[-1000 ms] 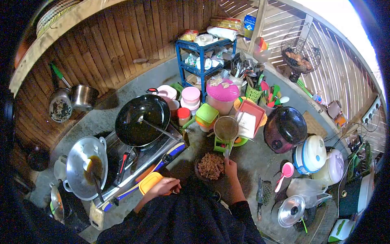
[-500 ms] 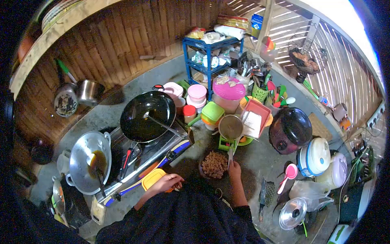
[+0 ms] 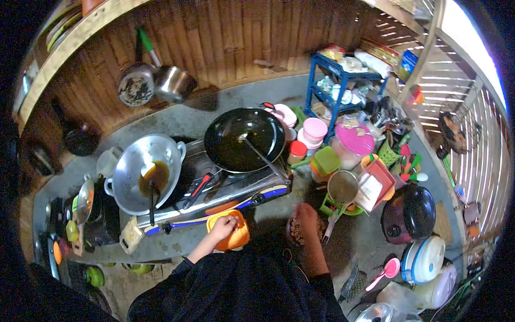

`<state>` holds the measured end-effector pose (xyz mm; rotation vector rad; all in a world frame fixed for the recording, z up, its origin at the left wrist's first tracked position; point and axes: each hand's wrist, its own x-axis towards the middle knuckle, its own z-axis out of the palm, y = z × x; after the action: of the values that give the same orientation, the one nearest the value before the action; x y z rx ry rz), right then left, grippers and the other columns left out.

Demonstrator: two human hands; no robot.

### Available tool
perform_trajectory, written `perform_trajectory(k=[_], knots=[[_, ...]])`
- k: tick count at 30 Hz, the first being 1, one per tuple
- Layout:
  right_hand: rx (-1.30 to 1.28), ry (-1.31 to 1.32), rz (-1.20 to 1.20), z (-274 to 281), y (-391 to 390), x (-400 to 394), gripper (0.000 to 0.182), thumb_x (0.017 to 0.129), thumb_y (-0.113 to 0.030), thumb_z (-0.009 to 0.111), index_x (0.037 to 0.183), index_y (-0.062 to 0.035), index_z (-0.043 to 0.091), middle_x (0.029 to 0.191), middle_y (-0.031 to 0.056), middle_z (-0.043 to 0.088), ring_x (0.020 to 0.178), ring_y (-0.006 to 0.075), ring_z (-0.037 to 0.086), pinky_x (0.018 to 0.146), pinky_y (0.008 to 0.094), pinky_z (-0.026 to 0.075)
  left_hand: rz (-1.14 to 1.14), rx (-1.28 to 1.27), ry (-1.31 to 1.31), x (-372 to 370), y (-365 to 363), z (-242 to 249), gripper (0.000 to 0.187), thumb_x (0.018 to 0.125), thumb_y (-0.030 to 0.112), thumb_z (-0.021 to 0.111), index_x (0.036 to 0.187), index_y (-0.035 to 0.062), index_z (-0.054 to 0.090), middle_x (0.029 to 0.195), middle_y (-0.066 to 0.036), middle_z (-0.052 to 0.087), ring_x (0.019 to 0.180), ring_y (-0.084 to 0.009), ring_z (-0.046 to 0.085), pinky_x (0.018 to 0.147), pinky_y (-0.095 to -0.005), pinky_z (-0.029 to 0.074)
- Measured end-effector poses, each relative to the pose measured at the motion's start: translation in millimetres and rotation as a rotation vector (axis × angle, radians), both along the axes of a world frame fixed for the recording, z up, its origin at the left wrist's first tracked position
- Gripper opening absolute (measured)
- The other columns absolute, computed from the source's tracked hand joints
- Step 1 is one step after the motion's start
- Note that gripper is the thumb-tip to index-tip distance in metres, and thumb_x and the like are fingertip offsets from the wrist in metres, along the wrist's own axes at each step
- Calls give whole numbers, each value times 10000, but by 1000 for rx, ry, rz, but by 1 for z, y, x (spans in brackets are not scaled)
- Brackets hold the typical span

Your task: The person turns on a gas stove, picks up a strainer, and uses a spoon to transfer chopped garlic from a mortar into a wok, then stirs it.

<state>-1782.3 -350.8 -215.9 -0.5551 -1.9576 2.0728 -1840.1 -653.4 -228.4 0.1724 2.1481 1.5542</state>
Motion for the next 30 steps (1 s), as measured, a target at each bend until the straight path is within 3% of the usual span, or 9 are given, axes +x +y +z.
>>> perform_trajectory(k=[4,5,9,12,14,16,18,20,30], knots=[[-252,-206,398,-25,-54,-41,280,947,-234,463,930,-15,638,661,16,572,587,98,535,566,227,431,87,205,-115,8,-7,5,304,953,233,473,778,21,604,656,-26,598,582,-105,563,563,-246,466],[-214,-149,435,-36,-66,-45,284,951,-218,459,899,5,629,637,24,563,576,97,532,560,224,432,91,302,-186,8,-7,1,252,941,223,493,836,20,599,684,-24,602,590,-102,565,553,-247,471],[-76,-174,562,-52,-87,-50,244,938,-164,449,822,-9,597,645,22,550,568,97,515,541,235,424,-26,202,-300,-14,19,8,168,909,159,522,918,12,603,707,-41,611,612,-107,575,547,-260,480],[-32,-205,534,-51,-85,-40,285,942,-216,475,806,-9,616,627,16,552,537,93,507,524,251,420,65,183,-179,-33,66,-25,153,871,88,519,963,17,620,728,-55,620,616,-103,574,533,-263,477],[-16,-281,499,-58,-80,-32,274,925,-239,504,825,-20,635,638,13,565,559,93,511,546,253,422,155,170,-282,-42,99,-53,196,847,63,518,1009,2,610,746,-73,623,615,-99,572,541,-252,482],[-3,-231,484,-53,-72,-19,276,909,-249,527,838,-7,638,656,9,583,599,97,523,582,251,423,139,166,-407,-46,110,-41,215,870,122,545,1038,-7,583,795,-91,631,666,-126,606,575,-251,508],[107,-252,481,-66,-60,-13,287,910,-237,526,745,-15,605,627,40,564,535,122,512,527,262,410,396,323,-672,-49,124,-57,241,897,222,564,1004,6,581,835,-100,638,708,-155,634,587,-254,528],[111,-264,410,-52,-54,1,303,908,-247,528,734,-13,606,615,43,560,533,128,516,525,264,408,423,487,-760,-53,126,-72,297,913,329,548,953,35,564,855,-105,649,731,-171,649,587,-261,532],[67,-302,368,-56,-37,18,260,915,-209,522,778,-13,622,601,23,543,547,114,521,528,253,414,491,462,-621,-54,141,-76,267,936,327,511,916,66,564,872,-80,672,765,-166,648,564,-257,458]])
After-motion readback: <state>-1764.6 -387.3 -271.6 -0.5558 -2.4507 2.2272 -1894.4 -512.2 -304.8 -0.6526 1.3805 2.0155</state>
